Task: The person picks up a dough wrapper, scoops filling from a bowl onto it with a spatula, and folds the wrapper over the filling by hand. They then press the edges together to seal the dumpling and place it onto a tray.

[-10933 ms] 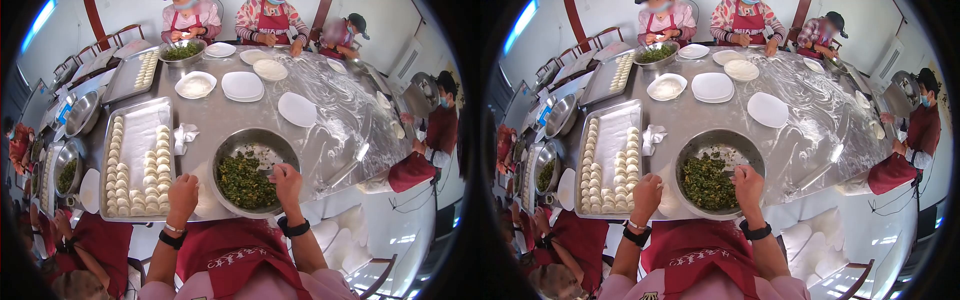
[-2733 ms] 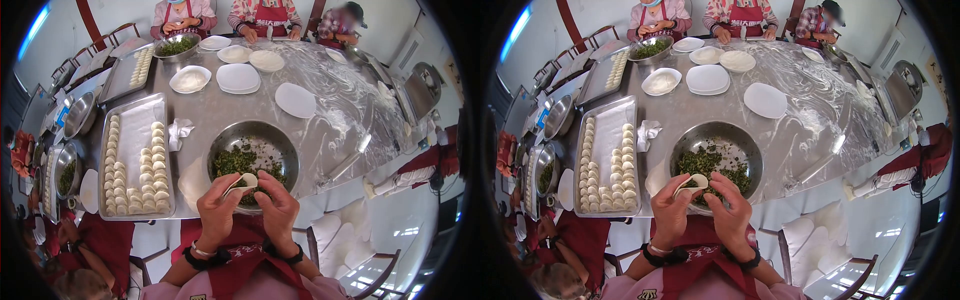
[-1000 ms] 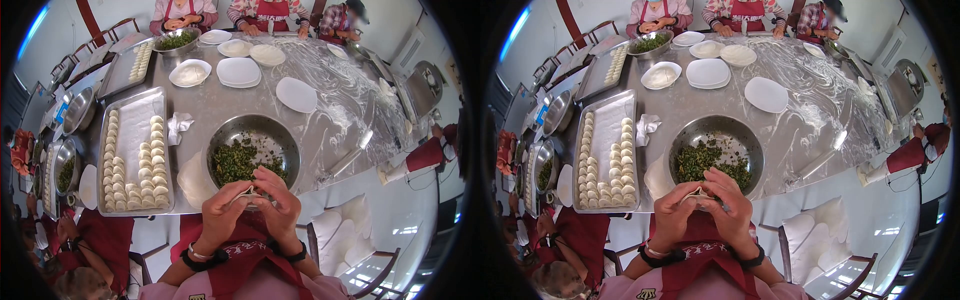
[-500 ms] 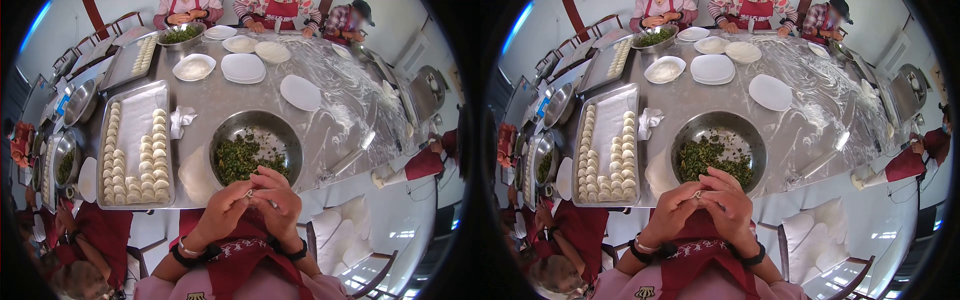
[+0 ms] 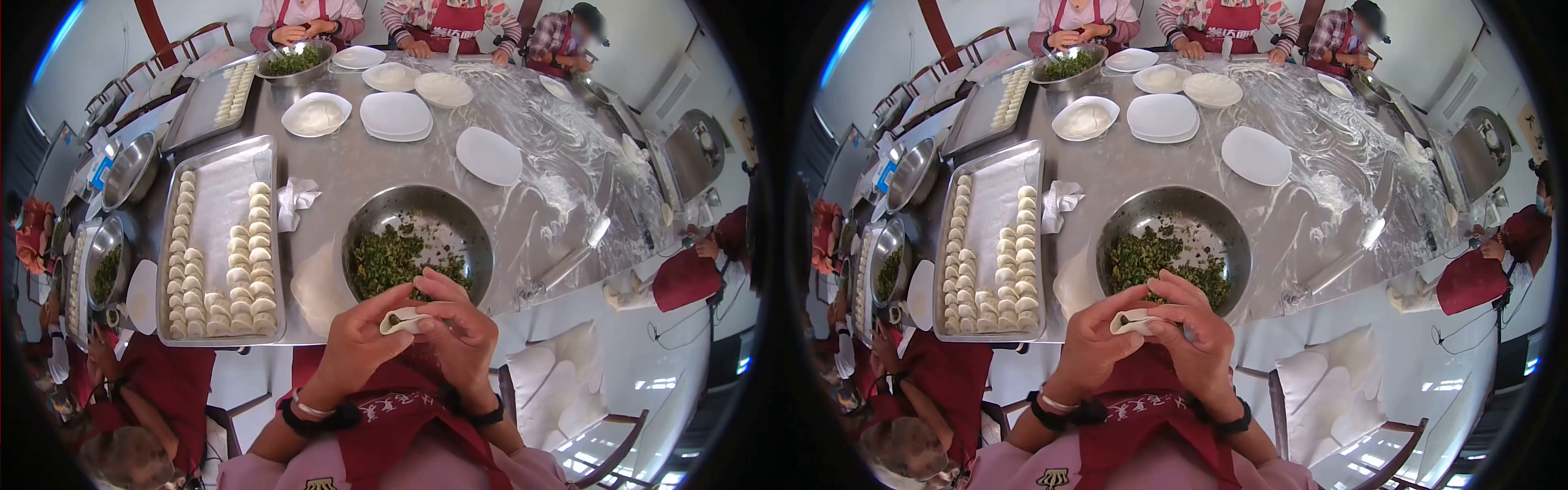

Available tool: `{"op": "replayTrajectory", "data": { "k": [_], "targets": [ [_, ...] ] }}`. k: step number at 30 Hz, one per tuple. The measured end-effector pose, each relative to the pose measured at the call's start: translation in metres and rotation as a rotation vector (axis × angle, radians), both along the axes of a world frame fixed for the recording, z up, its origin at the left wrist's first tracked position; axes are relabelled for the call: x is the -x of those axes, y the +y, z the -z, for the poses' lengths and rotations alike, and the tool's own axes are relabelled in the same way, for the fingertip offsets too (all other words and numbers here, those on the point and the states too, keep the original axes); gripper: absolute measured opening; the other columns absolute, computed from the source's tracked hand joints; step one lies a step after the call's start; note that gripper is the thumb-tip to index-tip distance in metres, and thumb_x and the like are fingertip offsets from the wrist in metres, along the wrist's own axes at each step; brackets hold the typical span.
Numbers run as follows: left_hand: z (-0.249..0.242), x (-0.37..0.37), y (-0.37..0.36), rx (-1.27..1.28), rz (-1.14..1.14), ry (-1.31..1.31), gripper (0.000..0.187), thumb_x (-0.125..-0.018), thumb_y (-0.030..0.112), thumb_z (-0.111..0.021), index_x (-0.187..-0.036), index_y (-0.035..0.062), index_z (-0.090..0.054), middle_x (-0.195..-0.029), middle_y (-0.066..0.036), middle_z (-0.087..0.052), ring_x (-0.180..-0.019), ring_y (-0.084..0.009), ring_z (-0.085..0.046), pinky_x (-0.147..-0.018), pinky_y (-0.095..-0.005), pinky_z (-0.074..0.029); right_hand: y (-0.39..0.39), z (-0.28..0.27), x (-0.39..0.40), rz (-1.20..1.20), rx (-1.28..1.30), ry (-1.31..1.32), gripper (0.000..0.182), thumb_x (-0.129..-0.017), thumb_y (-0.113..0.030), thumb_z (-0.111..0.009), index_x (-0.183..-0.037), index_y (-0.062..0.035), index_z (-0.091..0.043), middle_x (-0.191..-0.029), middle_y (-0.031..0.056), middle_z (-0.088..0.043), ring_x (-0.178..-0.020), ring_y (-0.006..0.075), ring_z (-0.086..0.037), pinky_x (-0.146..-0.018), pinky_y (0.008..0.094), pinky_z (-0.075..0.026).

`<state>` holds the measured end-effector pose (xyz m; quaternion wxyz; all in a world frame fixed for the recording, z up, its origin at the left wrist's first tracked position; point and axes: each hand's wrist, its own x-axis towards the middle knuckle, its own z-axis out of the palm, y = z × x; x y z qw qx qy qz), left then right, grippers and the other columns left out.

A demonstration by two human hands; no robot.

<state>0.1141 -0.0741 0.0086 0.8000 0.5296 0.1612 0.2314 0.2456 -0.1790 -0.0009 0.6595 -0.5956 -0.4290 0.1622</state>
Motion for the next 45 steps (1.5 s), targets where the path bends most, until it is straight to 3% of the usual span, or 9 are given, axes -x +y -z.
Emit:
{"op": "replayTrajectory", "data": {
  "k": [3, 12, 19, 21, 24, 28, 36, 40, 45],
  "targets": [
    [0.016, -0.002, -0.013, 0.227, -0.097, -0.065, 0.047, -0.096, -0.002, -0.060, -0.140, -0.0109, -0.047, -0.129, -0.015, -0.061, -0.114, -0.0180, -0.061, -0.100, -0.0312, -0.050, 0.006, -0.003, 0.009, 0.038, -0.044, 0.079, 0.020, -0.082, -0.003, -0.075, -0.101, 0.0004, -0.073, -0.122, 0.0160, -0.069, -0.125, 0.0347, -0.058, -0.104, 0.0434, -0.045],
    [0.019, -0.006, -0.022, 0.119, -0.198, -0.077, 0.045, -0.098, -0.001, -0.059, -0.140, -0.0103, -0.048, -0.136, -0.015, -0.058, -0.118, -0.0170, -0.059, -0.103, -0.0308, -0.048, 0.008, -0.004, 0.010, 0.097, -0.051, -0.062, 0.018, -0.080, -0.004, -0.077, -0.097, -0.0003, -0.073, -0.114, 0.0160, -0.071, -0.119, 0.0348, -0.062, -0.099, 0.0422, -0.048],
    [0.016, -0.001, -0.017, -0.129, -0.089, -0.021, 0.044, -0.098, -0.002, -0.057, -0.142, -0.0067, -0.048, -0.132, -0.014, -0.061, -0.118, -0.0161, -0.059, -0.103, -0.0293, -0.047, 0.007, -0.002, 0.003, 0.093, -0.079, -0.155, 0.013, -0.079, -0.002, -0.077, -0.090, -0.0004, -0.071, -0.112, 0.0160, -0.072, -0.117, 0.0364, -0.063, -0.099, 0.0430, -0.049],
    [0.018, -0.001, -0.013, -0.199, -0.071, 0.007, 0.044, -0.099, -0.002, -0.056, -0.142, -0.0057, -0.048, -0.131, -0.013, -0.062, -0.118, -0.0160, -0.059, -0.102, -0.0287, -0.047, 0.004, 0.002, -0.004, 0.073, -0.027, -0.263, 0.018, -0.079, -0.005, -0.077, -0.095, -0.0003, -0.071, -0.116, 0.0164, -0.071, -0.119, 0.0368, -0.062, -0.100, 0.0437, -0.049],
    [0.026, 0.000, -0.012, -0.049, -0.043, -0.012, 0.044, -0.100, -0.002, -0.054, -0.143, -0.0048, -0.047, -0.130, -0.013, -0.062, -0.118, -0.0154, -0.059, -0.101, -0.0282, -0.048, 0.003, -0.009, -0.007, 0.055, 0.084, -0.341, 0.026, -0.078, -0.009, -0.078, -0.101, -0.0006, -0.071, -0.122, 0.0166, -0.068, -0.123, 0.0374, -0.059, -0.101, 0.0445, -0.048],
    [0.021, 0.000, -0.011, -0.124, -0.009, 0.005, 0.047, -0.100, -0.002, -0.053, -0.146, -0.0045, -0.044, -0.133, -0.013, -0.060, -0.120, -0.0148, -0.057, -0.100, -0.0282, -0.048, 0.005, -0.011, -0.012, -0.066, 0.109, -0.300, 0.034, -0.078, -0.014, -0.079, -0.109, -0.0024, -0.070, -0.129, 0.0163, -0.065, -0.127, 0.0373, -0.057, -0.102, 0.0442, -0.047],
    [0.014, 0.001, -0.012, -0.102, 0.016, 0.093, 0.052, -0.099, 0.000, -0.050, -0.149, -0.0053, -0.037, -0.131, -0.013, -0.060, -0.116, -0.0147, -0.057, -0.098, -0.0284, -0.047, 0.005, 0.004, -0.006, -0.079, 0.012, -0.212, 0.018, -0.078, -0.008, -0.078, -0.095, -0.0037, -0.072, -0.116, 0.0144, -0.071, -0.122, 0.0355, -0.060, -0.098, 0.0428, -0.050],
    [0.004, 0.000, -0.008, -0.304, 0.077, 0.169, 0.047, -0.097, 0.002, -0.054, -0.143, -0.0027, -0.043, -0.123, -0.008, -0.061, -0.113, -0.0114, -0.057, -0.094, -0.0267, -0.048, 0.006, 0.005, -0.003, -0.054, -0.021, -0.304, 0.014, -0.078, -0.007, -0.077, -0.090, -0.0031, -0.071, -0.112, 0.0140, -0.073, -0.118, 0.0364, -0.062, -0.096, 0.0424, -0.052],
    [0.005, 0.001, -0.007, -0.213, 0.089, 0.181, 0.045, -0.095, -0.002, -0.054, -0.140, -0.0018, -0.046, -0.121, -0.007, -0.060, -0.111, -0.0110, -0.056, -0.093, -0.0271, -0.048, 0.004, -0.004, -0.007, -0.052, 0.052, -0.465, 0.023, -0.075, -0.009, -0.079, -0.097, -0.0038, -0.071, -0.117, 0.0149, -0.070, -0.120, 0.0381, -0.060, -0.097, 0.0435, -0.052]
  ]
}}
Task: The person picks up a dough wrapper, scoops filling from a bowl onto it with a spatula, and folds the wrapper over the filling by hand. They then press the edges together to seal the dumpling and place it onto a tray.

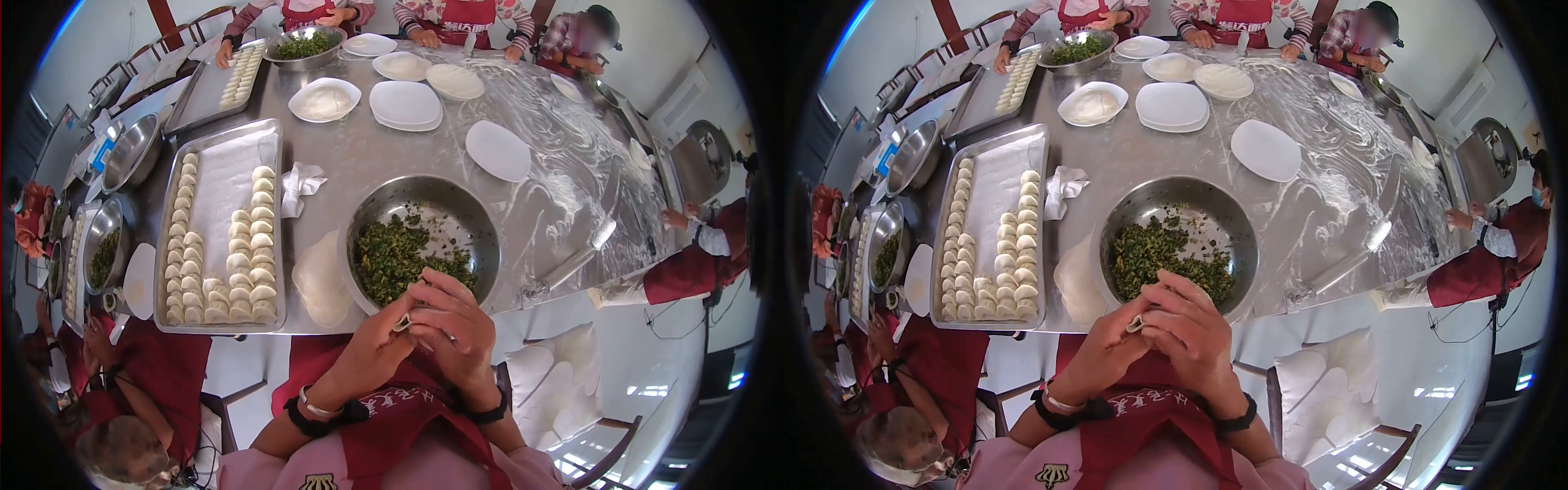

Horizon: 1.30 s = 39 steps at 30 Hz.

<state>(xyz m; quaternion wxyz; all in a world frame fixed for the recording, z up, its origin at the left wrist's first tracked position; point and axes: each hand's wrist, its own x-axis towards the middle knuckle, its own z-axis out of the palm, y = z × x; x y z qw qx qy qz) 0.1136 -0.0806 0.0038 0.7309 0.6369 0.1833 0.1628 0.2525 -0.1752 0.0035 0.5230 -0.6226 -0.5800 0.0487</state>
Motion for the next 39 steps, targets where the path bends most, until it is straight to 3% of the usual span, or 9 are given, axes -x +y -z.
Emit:
{"op": "replayTrajectory", "data": {
  "k": [3, 6, 9, 13, 15, 21, 27, 34, 39],
  "targets": [
    [0.006, -0.001, 0.002, -0.008, 0.043, -0.034, 0.063, -0.091, -0.006, -0.049, -0.152, -0.0035, -0.029, -0.126, -0.014, -0.059, -0.110, -0.0149, -0.059, -0.091, -0.0278, -0.049, 0.001, -0.008, -0.005, -0.053, 0.051, -0.030, 0.030, -0.073, -0.010, -0.080, -0.101, -0.0048, -0.071, -0.121, 0.0146, -0.069, -0.122, 0.0385, -0.059, -0.098, 0.0438, -0.051],
    [0.009, 0.002, 0.000, 0.155, 0.098, -0.007, 0.067, -0.092, -0.006, -0.050, -0.154, -0.0027, -0.024, -0.127, -0.013, -0.058, -0.113, -0.0148, -0.058, -0.093, -0.0285, -0.050, 0.000, -0.007, -0.008, -0.111, 0.040, -0.019, 0.030, -0.073, -0.010, -0.080, -0.101, -0.0056, -0.072, -0.122, 0.0134, -0.068, -0.123, 0.0382, -0.059, -0.097, 0.0436, -0.052],
    [0.005, 0.001, -0.001, 0.176, 0.073, -0.025, 0.054, -0.094, -0.004, -0.053, -0.146, -0.0004, -0.036, -0.132, -0.008, -0.053, -0.118, -0.0136, -0.055, -0.097, -0.0294, -0.048, -0.001, -0.005, -0.008, -0.134, 0.022, 0.054, 0.025, -0.074, -0.008, -0.080, -0.097, -0.0058, -0.072, -0.120, 0.0123, -0.069, -0.122, 0.0369, -0.060, -0.096, 0.0424, -0.052],
    [0.002, -0.001, -0.001, 0.111, 0.073, -0.040, 0.059, -0.093, -0.005, -0.053, -0.148, -0.0008, -0.033, -0.132, -0.009, -0.053, -0.120, -0.0137, -0.054, -0.099, -0.0294, -0.047, -0.002, 0.002, -0.002, -0.128, 0.002, 0.232, 0.017, -0.072, -0.004, -0.081, -0.086, -0.0028, -0.073, -0.112, 0.0136, -0.073, -0.118, 0.0362, -0.063, -0.097, 0.0437, -0.051],
    [0.008, 0.000, 0.001, 0.057, 0.099, -0.018, 0.067, -0.091, -0.007, -0.051, -0.153, -0.0008, -0.026, -0.133, -0.012, -0.053, -0.120, -0.0146, -0.054, -0.098, -0.0290, -0.047, -0.001, 0.006, 0.000, -0.121, -0.022, 0.221, 0.017, -0.073, -0.004, -0.081, -0.087, -0.0035, -0.072, -0.111, 0.0134, -0.073, -0.117, 0.0357, -0.063, -0.096, 0.0419, -0.052],
    [0.000, -0.001, -0.001, 0.181, 0.018, -0.059, 0.065, -0.094, -0.003, -0.056, -0.153, -0.0006, -0.029, -0.137, -0.008, -0.051, -0.126, -0.0137, -0.050, -0.103, -0.0302, -0.044, 0.001, 0.006, 0.006, -0.057, -0.031, 0.252, 0.016, -0.073, -0.004, -0.081, -0.087, -0.0033, -0.073, -0.107, 0.0135, -0.074, -0.115, 0.0358, -0.065, -0.095, 0.0417, -0.053],
    [0.008, 0.002, -0.011, 0.173, -0.129, -0.062, 0.064, -0.095, -0.003, -0.055, -0.154, -0.0008, -0.029, -0.133, -0.008, -0.055, -0.118, -0.0140, -0.056, -0.099, -0.0292, -0.047, 0.003, 0.011, 0.008, 0.054, -0.051, 0.142, 0.019, -0.075, -0.004, -0.080, -0.093, -0.0042, -0.073, -0.108, 0.0134, -0.073, -0.116, 0.0359, -0.064, -0.096, 0.0427, -0.052],
    [0.011, 0.009, -0.002, 0.135, 0.009, 0.007, 0.056, -0.096, -0.003, -0.054, -0.149, -0.0007, -0.038, -0.120, -0.007, -0.062, -0.105, -0.0105, -0.060, -0.089, -0.0281, -0.051, 0.003, -0.001, 0.004, -0.020, 0.009, -0.005, 0.027, -0.073, -0.005, -0.079, -0.099, -0.0051, -0.072, -0.117, 0.0137, -0.071, -0.122, 0.0365, -0.060, -0.098, 0.0432, -0.051],
    [0.011, 0.012, 0.000, 0.149, 0.113, -0.032, 0.053, -0.092, -0.006, -0.054, -0.143, -0.0014, -0.040, -0.119, -0.009, -0.062, -0.107, -0.0121, -0.061, -0.088, -0.0280, -0.052, 0.004, -0.016, 0.000, -0.146, 0.121, 0.159, 0.024, -0.071, -0.008, -0.082, -0.093, -0.0047, -0.073, -0.117, 0.0140, -0.071, -0.127, 0.0380, -0.056, -0.101, 0.0450, -0.048]
  ]
}}
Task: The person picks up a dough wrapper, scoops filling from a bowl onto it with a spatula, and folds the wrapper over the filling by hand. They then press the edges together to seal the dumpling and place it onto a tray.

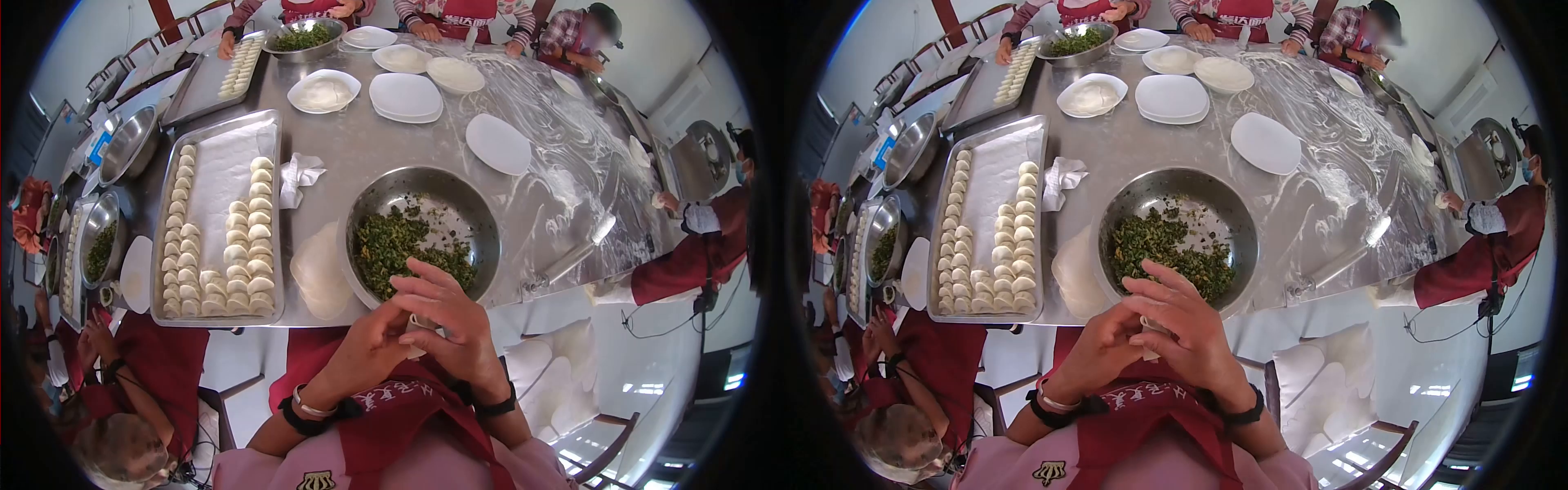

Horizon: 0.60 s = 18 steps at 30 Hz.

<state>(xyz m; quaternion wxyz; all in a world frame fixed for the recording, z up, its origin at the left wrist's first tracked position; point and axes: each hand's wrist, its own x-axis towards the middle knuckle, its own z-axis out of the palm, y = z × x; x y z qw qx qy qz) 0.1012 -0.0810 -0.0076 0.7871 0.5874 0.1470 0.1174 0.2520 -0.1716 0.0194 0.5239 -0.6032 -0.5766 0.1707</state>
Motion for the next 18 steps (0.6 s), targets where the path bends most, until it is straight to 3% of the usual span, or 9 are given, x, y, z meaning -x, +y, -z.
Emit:
{"op": "replayTrajectory", "data": {
  "k": [7, 10, 13, 16, 18],
  "targets": [
    [-0.014, 0.004, -0.006, 0.055, -0.080, 0.015, 0.052, -0.092, -0.005, -0.057, -0.141, -0.0020, -0.041, -0.120, -0.009, -0.062, -0.109, -0.0128, -0.062, -0.090, -0.0278, -0.052, -0.006, 0.015, 0.005, -0.071, -0.087, 0.188, 0.024, -0.073, -0.004, -0.083, -0.095, -0.0041, -0.073, -0.111, 0.0126, -0.074, -0.126, 0.0384, -0.057, -0.101, 0.0469, -0.048],
    [-0.011, 0.006, -0.012, 0.120, -0.130, 0.006, 0.050, -0.093, -0.003, -0.058, -0.141, -0.0023, -0.043, -0.120, -0.008, -0.062, -0.108, -0.0119, -0.062, -0.089, -0.0263, -0.052, -0.006, 0.019, 0.008, -0.056, -0.133, 0.126, 0.019, -0.075, -0.005, -0.081, -0.093, -0.0027, -0.073, -0.106, 0.0129, -0.074, -0.127, 0.0373, -0.057, -0.099, 0.0425, -0.051],
    [-0.003, 0.009, -0.013, 0.109, -0.123, -0.021, 0.047, -0.094, -0.003, -0.059, -0.139, -0.0027, -0.047, -0.120, -0.007, -0.062, -0.108, -0.0104, -0.061, -0.088, -0.0251, -0.053, -0.006, 0.022, 0.009, -0.070, -0.131, 0.107, 0.020, -0.075, -0.006, -0.081, -0.093, -0.0028, -0.073, -0.109, 0.0119, -0.074, -0.128, 0.0369, -0.057, -0.099, 0.0442, -0.051],
    [0.008, 0.010, -0.016, 0.133, -0.167, -0.115, 0.043, -0.094, -0.004, -0.060, -0.136, -0.0030, -0.051, -0.120, -0.007, -0.063, -0.106, -0.0093, -0.061, -0.087, -0.0247, -0.053, -0.006, 0.002, 0.026, 0.091, -0.019, 0.185, 0.022, -0.078, -0.012, -0.081, -0.097, -0.0015, -0.075, -0.106, 0.0146, -0.075, -0.126, 0.0417, -0.057, -0.108, 0.0514, -0.041],
    [0.012, 0.011, -0.018, 0.128, -0.187, -0.139, 0.042, -0.094, -0.004, -0.061, -0.135, -0.0031, -0.052, -0.120, -0.006, -0.063, -0.106, -0.0094, -0.060, -0.088, -0.0249, -0.053, -0.010, 0.012, 0.027, 0.054, -0.080, 0.173, 0.023, -0.079, -0.010, -0.079, -0.101, -0.0028, -0.075, -0.112, 0.0132, -0.073, -0.129, 0.0400, -0.055, -0.108, 0.0512, -0.042]
  ]
}}
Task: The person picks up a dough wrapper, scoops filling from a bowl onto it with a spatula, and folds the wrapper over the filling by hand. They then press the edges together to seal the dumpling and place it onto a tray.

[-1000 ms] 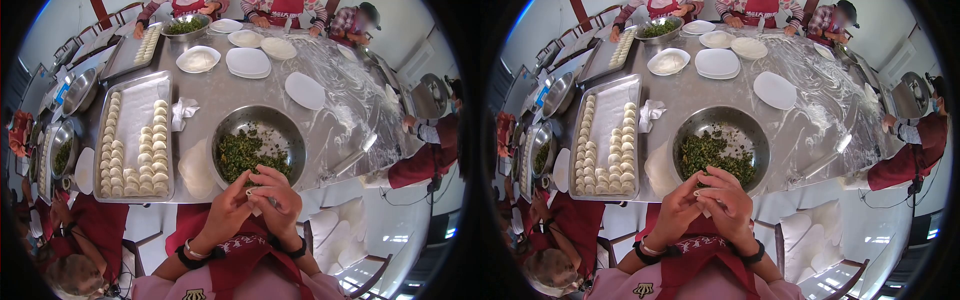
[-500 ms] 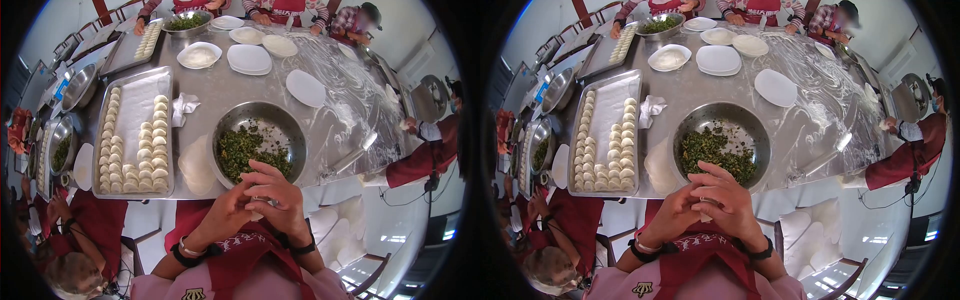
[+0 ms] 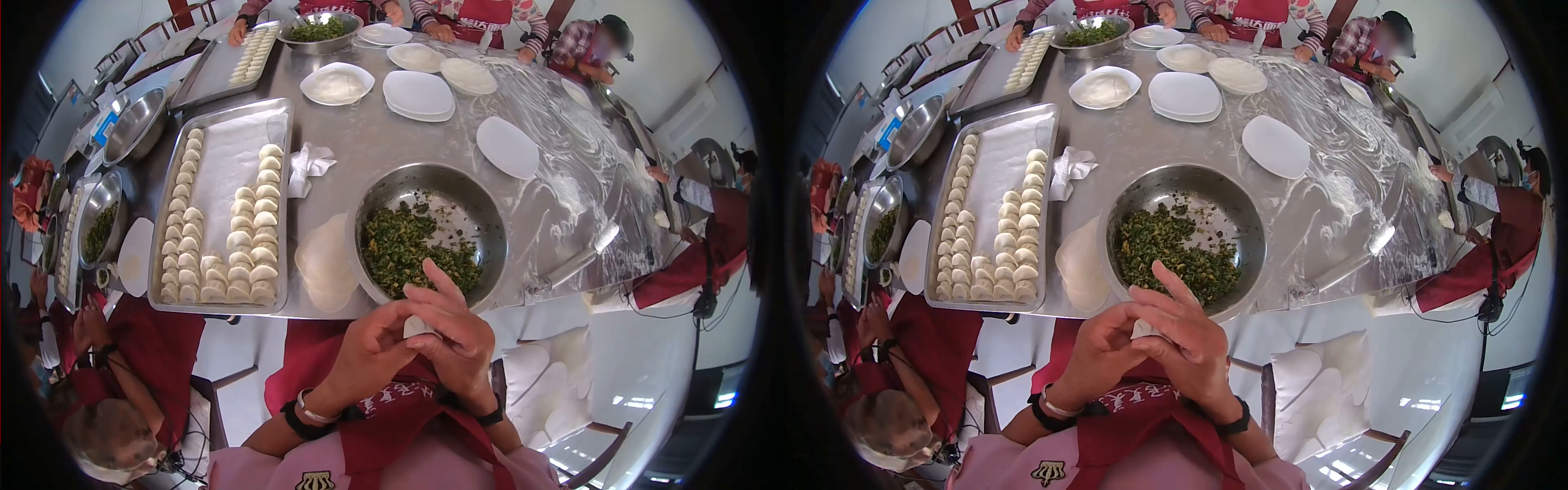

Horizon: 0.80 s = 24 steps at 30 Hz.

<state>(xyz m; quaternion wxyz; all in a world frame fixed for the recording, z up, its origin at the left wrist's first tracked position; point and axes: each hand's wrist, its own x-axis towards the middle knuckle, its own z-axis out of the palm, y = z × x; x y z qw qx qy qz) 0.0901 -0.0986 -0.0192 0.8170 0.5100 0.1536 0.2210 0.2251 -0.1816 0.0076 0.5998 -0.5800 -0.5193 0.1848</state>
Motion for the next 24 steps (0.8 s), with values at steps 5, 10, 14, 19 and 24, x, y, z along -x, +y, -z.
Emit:
{"op": "replayTrajectory", "data": {
  "k": [5, 10, 14, 19, 24],
  "targets": [
    [0.002, 0.009, -0.004, -0.156, -0.025, 0.115, 0.039, -0.093, -0.006, -0.061, -0.131, -0.0031, -0.053, -0.125, -0.007, -0.061, -0.110, -0.0114, -0.060, -0.092, -0.0259, -0.052, -0.004, 0.020, -0.001, -0.033, -0.044, -0.135, 0.025, -0.082, -0.011, -0.077, -0.105, -0.0024, -0.074, -0.117, 0.0138, -0.071, -0.133, 0.0409, -0.051, -0.108, 0.0480, -0.042],
    [-0.001, 0.005, -0.015, 0.044, -0.176, -0.041, 0.042, -0.092, -0.006, -0.062, -0.133, -0.0039, -0.052, -0.125, -0.007, -0.062, -0.111, -0.0095, -0.059, -0.091, -0.0252, -0.051, 0.001, 0.003, 0.023, 0.145, 0.028, 0.012, 0.025, -0.084, -0.013, -0.074, -0.106, -0.0022, -0.075, -0.116, 0.0145, -0.071, -0.132, 0.0415, -0.052, -0.109, 0.0507, -0.040],
    [-0.002, 0.010, -0.022, -0.016, -0.169, 0.054, 0.048, -0.092, -0.003, -0.064, -0.137, -0.0044, -0.049, -0.124, -0.008, -0.063, -0.113, -0.0109, -0.058, -0.092, -0.0251, -0.050, -0.007, 0.023, 0.014, 0.031, -0.043, -0.176, 0.030, -0.087, -0.017, -0.071, -0.113, -0.0012, -0.072, -0.120, 0.0174, -0.069, -0.133, 0.0429, -0.050, -0.108, 0.0490, -0.042],
    [-0.002, 0.020, -0.020, 0.126, -0.034, -0.009, 0.050, -0.100, 0.014, -0.057, -0.144, -0.0052, -0.042, -0.131, -0.011, -0.058, -0.120, -0.0173, -0.057, -0.102, -0.0315, -0.047, -0.007, 0.018, 0.016, 0.019, -0.003, -0.202, 0.034, -0.090, -0.021, -0.069, -0.116, 0.0012, -0.070, -0.125, 0.0185, -0.067, -0.135, 0.0438, -0.048, -0.109, 0.0490, -0.041],
    [0.002, 0.022, -0.029, 0.629, -0.044, -0.361, 0.050, -0.107, 0.026, -0.046, -0.145, -0.0058, -0.040, -0.138, -0.013, -0.053, -0.126, -0.0208, -0.054, -0.110, -0.0384, -0.042, -0.011, 0.025, 0.020, 0.056, -0.029, -0.208, 0.042, -0.093, -0.031, -0.066, -0.117, 0.0027, -0.068, -0.129, 0.0198, -0.065, -0.138, 0.0440, -0.044, -0.110, 0.0488, -0.039]
  ]
}}
